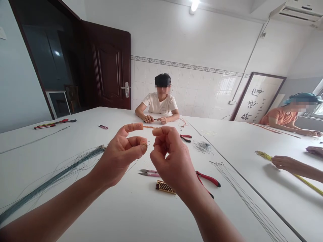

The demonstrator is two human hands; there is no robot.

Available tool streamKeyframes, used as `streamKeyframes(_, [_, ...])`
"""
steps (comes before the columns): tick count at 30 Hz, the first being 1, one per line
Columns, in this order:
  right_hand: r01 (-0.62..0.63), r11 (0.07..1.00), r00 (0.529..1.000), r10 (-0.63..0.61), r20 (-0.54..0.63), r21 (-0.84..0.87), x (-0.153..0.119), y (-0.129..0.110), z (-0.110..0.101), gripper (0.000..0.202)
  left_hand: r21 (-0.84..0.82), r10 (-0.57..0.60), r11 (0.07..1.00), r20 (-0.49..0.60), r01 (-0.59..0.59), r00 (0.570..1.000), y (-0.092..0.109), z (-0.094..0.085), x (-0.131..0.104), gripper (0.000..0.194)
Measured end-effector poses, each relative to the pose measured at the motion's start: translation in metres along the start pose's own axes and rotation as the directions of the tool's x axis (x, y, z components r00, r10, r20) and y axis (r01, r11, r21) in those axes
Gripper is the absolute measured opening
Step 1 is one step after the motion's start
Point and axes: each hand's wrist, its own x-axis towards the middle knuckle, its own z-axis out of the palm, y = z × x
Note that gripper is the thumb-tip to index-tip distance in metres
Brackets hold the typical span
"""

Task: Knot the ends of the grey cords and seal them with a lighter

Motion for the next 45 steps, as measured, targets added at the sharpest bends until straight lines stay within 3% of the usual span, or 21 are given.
streamKeyframes(4, [-0.057,0.996,0.997,0.053,0.059,0.063,-0.001,-0.003,-0.001,0.029,-0.018,0.009,1.0,-0.013,-0.009,1.0,-0.001,0.001,0.001,0.041])
streamKeyframes(8, [-0.027,0.999,0.999,0.026,0.038,0.039,-0.004,-0.006,0.0,0.031,0.007,0.011,1.0,0.001,-0.011,1.0,-0.004,0.002,0.002,0.041])
streamKeyframes(12, [-0.005,0.999,1.0,0.005,0.019,-0.039,0.002,-0.001,-0.003,0.034,-0.009,0.055,0.998,-0.022,-0.056,0.998,-0.003,0.0,0.003,0.039])
streamKeyframes(14, [-0.067,0.984,0.993,0.082,0.081,-0.166,0.007,0.009,-0.006,0.026,-0.033,0.082,0.996,-0.041,-0.083,0.996,0.0,-0.002,0.004,0.04])
streamKeyframes(16, [-0.161,0.929,0.94,0.247,0.234,-0.335,0.01,0.024,-0.007,0.014,-0.06,0.075,0.995,-0.063,-0.078,0.995,0.004,-0.004,0.005,0.04])
streamKeyframes(18, [-0.204,0.866,0.843,0.393,0.368,-0.456,0.008,0.04,-0.007,0.011,-0.08,0.051,0.995,-0.083,-0.057,0.995,0.007,-0.005,0.005,0.04])
streamKeyframes(22, [-0.199,0.791,0.732,0.512,0.45,-0.578,-0.012,0.063,-0.006,0.017,-0.112,0.006,0.994,-0.093,-0.016,0.996,0.012,-0.007,0.004,0.041])
streamKeyframes(25, [-0.197,0.727,0.69,0.579,0.433,-0.658,-0.031,0.07,-0.003,0.029,-0.129,-0.028,0.992,-0.104,0.015,0.994,0.016,-0.008,0.003,0.042])
streamKeyframes(29, [-0.192,0.718,0.703,0.577,0.417,-0.669,-0.048,0.078,0.003,0.03,-0.155,-0.046,0.988,-0.124,0.027,0.991,0.021,-0.007,0.001,0.041])
streamKeyframes(35, [-0.304,0.845,0.8,0.478,0.364,-0.44,-0.044,0.075,0.009,0.026,-0.154,-0.024,0.988,-0.11,0.007,0.994,0.022,-0.01,-0.002,0.04])
streamKeyframes(41, [-0.442,0.897,0.879,0.43,0.207,0.01,-0.001,0.02,0.01,0.022,-0.19,0.018,0.981,-0.13,-0.042,0.991,0.022,-0.011,-0.003,0.04])
streamKeyframes(43, [-0.439,0.844,0.898,0.417,0.139,0.309,0.01,-0.001,0.012,0.025,-0.208,0.048,0.975,-0.154,-0.08,0.987,0.023,-0.011,-0.004,0.04])
streamKeyframes(45, [-0.396,0.717,0.901,0.423,0.094,0.573,0.015,-0.016,0.017,0.042,-0.22,0.076,0.969,-0.164,-0.111,0.983,0.023,-0.01,-0.005,0.04])
